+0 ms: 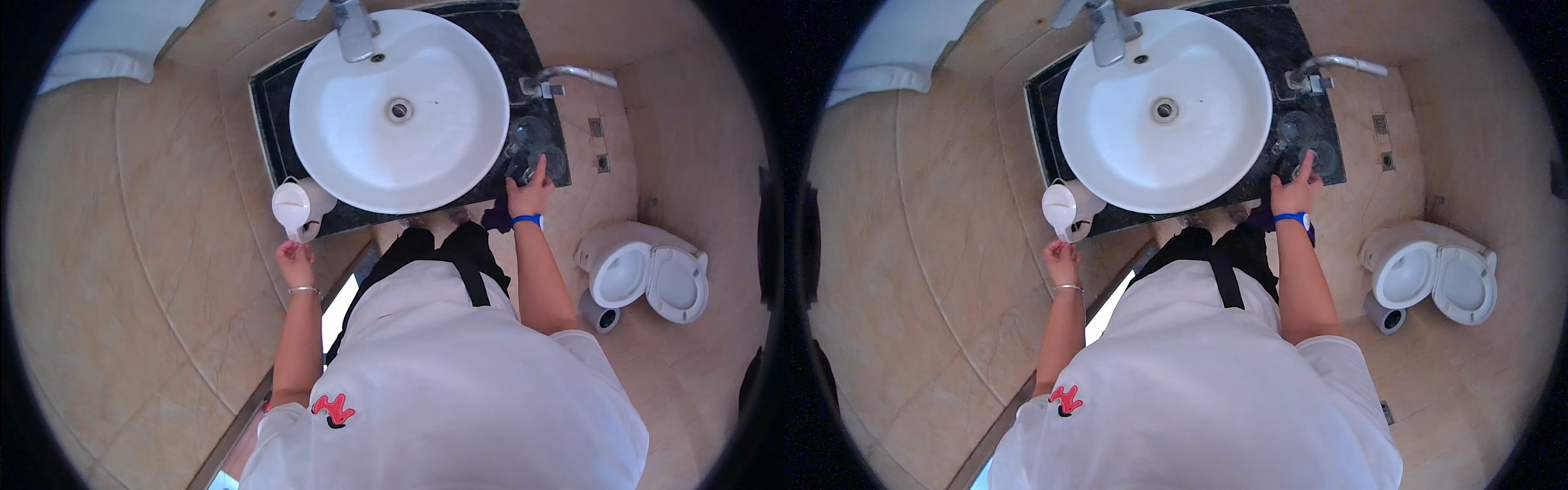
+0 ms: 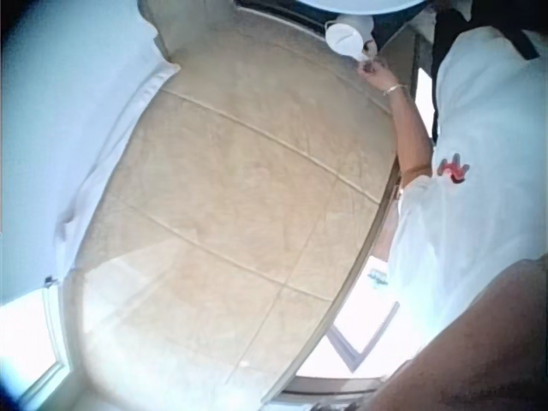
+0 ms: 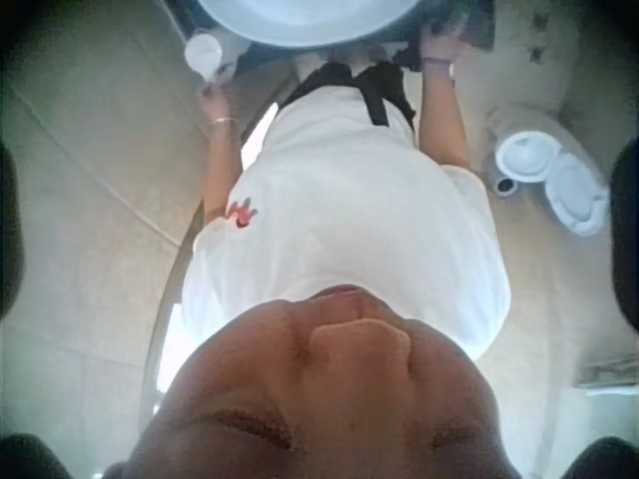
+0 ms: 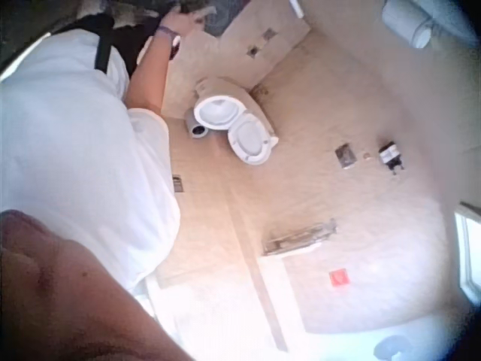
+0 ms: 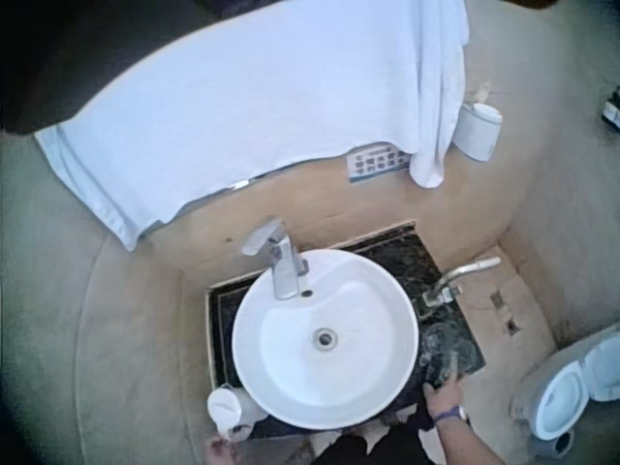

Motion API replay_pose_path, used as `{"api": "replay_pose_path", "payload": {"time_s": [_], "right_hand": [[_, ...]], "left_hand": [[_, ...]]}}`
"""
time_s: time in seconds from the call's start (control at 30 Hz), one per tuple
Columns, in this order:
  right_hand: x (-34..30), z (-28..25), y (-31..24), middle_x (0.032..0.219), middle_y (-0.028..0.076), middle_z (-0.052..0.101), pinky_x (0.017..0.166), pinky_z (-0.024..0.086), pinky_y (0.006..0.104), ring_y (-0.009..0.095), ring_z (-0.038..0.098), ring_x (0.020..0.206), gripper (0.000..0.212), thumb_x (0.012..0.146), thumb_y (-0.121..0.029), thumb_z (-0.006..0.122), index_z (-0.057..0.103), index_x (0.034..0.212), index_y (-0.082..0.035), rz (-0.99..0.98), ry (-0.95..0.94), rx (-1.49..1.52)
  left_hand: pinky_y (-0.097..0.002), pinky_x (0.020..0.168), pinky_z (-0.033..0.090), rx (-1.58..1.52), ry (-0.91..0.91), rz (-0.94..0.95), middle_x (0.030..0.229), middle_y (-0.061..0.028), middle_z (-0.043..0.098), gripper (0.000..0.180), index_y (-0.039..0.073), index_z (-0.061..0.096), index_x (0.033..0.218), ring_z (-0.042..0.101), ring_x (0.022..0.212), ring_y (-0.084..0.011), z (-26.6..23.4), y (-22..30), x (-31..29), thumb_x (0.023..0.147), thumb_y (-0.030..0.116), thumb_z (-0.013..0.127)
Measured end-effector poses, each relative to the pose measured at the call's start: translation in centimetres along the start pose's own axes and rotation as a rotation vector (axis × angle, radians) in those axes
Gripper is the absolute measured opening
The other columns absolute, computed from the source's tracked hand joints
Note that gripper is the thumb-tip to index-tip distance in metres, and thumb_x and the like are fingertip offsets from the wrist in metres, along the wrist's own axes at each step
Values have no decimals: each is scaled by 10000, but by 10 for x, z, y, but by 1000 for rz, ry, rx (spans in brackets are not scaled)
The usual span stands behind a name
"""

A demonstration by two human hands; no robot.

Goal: The person rinses a purple cloth in a bathroom sink, then moves to a bedroom to wipe a glass table and sweep the floor. They use a broom and dustpan to collect debris and carry it out of the room.

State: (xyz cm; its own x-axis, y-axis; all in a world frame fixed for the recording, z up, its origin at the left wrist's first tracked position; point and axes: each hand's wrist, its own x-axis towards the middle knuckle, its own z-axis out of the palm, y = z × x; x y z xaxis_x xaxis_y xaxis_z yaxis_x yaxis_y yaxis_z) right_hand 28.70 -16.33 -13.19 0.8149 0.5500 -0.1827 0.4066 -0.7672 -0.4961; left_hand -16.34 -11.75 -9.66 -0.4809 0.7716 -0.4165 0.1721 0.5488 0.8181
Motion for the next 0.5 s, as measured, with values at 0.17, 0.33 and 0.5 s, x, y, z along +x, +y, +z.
{"api": "replay_pose_path", "payload": {"time_s": [0.17, 0.33, 0.5], "right_hand": [[19, 4, 10, 1216, 329, 334, 934, 371, 471, 444, 423, 1086, 901, 670, -163, 718, 204, 1410, -198, -41, 28, -144], [49, -3, 27, 1334, 287, 266, 993, 369, 455, 453, 364, 1195, 870, 667, -145, 722, 245, 1391, -206, -191, 7, -213], [66, -13, 21, 1372, 259, 277, 962, 403, 445, 424, 442, 1160, 913, 709, -196, 686, 126, 1426, -269, -67, -173, -266]], "left_hand": [[-313, 610, 492, 483, 44, 145, 1039, -87, 518, 436, 66, 421, 1147, 564, 785, -184, -26, -80, 50, 764, 84, 628], [-353, 841, 440, 556, -86, 184, 1049, -119, 534, 486, -9, 455, 1116, 545, 897, -254, 1, -52, 49, 695, 86, 678], [-326, 844, 449, 245, -75, 44, 1134, -144, 522, 547, -26, 415, 1193, 542, 980, -225, -21, -86, 55, 718, 53, 675]]}}
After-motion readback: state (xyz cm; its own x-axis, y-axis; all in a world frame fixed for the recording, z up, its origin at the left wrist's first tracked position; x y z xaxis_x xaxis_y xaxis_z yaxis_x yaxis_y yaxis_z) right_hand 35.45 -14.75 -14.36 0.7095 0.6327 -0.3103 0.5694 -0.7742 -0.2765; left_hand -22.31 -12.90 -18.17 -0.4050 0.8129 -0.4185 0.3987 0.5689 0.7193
